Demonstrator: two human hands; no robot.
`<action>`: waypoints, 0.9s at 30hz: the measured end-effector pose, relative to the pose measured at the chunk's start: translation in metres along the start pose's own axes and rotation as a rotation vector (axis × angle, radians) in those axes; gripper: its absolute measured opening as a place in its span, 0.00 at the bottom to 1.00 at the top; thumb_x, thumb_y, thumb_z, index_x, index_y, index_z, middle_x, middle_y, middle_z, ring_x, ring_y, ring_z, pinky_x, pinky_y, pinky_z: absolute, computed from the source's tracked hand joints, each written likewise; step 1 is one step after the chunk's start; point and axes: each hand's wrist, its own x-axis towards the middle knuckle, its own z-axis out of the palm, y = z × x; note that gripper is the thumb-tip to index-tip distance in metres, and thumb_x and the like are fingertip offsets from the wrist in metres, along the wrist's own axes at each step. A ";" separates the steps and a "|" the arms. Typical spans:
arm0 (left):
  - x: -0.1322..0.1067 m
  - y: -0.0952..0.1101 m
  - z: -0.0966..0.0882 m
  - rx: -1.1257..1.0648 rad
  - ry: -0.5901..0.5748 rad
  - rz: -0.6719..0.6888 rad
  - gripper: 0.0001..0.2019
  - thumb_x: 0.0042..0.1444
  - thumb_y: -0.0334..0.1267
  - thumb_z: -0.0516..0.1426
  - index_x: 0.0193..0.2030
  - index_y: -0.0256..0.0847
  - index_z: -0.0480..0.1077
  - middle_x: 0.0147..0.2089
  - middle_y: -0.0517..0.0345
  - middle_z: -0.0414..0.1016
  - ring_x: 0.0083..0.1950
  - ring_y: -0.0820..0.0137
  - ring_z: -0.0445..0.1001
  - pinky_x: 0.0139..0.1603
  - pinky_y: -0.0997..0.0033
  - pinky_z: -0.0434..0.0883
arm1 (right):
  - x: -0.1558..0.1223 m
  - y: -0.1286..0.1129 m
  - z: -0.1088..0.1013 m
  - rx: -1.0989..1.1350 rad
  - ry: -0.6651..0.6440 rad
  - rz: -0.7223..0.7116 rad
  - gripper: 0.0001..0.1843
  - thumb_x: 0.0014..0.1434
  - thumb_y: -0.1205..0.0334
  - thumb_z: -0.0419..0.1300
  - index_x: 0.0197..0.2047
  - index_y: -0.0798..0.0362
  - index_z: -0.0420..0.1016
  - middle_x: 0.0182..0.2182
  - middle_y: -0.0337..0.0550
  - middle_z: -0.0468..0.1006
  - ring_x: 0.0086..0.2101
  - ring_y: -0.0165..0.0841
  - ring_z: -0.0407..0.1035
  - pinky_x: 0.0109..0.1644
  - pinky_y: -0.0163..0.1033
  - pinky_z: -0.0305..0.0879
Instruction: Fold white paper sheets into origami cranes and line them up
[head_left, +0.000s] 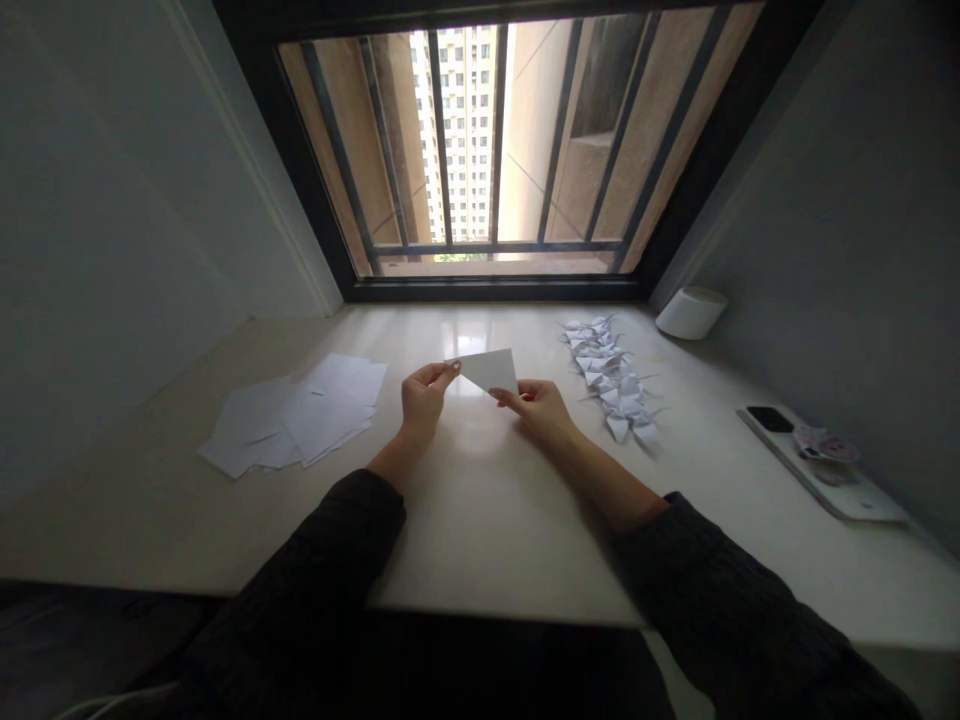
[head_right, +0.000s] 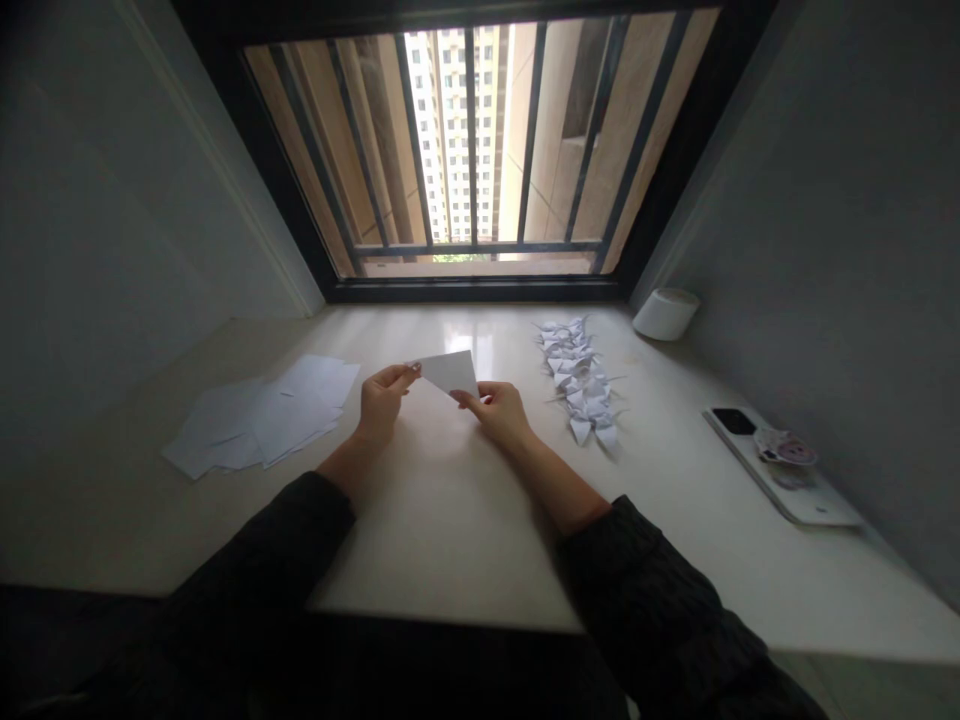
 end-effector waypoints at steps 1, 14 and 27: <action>0.000 -0.001 0.000 0.014 -0.016 0.014 0.15 0.45 0.49 0.62 0.30 0.38 0.77 0.34 0.53 0.79 0.37 0.68 0.73 0.35 0.71 0.66 | 0.001 0.000 -0.002 0.009 0.007 0.006 0.23 0.46 0.41 0.62 0.23 0.55 0.78 0.21 0.42 0.77 0.22 0.30 0.66 0.27 0.35 0.56; -0.001 -0.003 0.001 0.071 -0.152 -0.008 0.17 0.45 0.53 0.61 0.23 0.39 0.73 0.28 0.56 0.76 0.32 0.70 0.71 0.32 0.72 0.63 | 0.009 0.003 -0.016 0.263 0.129 0.164 0.21 0.41 0.44 0.66 0.26 0.56 0.79 0.25 0.46 0.78 0.25 0.31 0.67 0.31 0.36 0.62; -0.003 0.000 0.000 -0.016 -0.185 -0.157 0.20 0.45 0.55 0.60 0.34 0.39 0.78 0.41 0.45 0.79 0.47 0.59 0.73 0.38 0.66 0.65 | 0.009 0.004 -0.018 0.274 0.130 0.167 0.21 0.42 0.44 0.66 0.27 0.56 0.79 0.26 0.46 0.78 0.25 0.31 0.67 0.31 0.37 0.62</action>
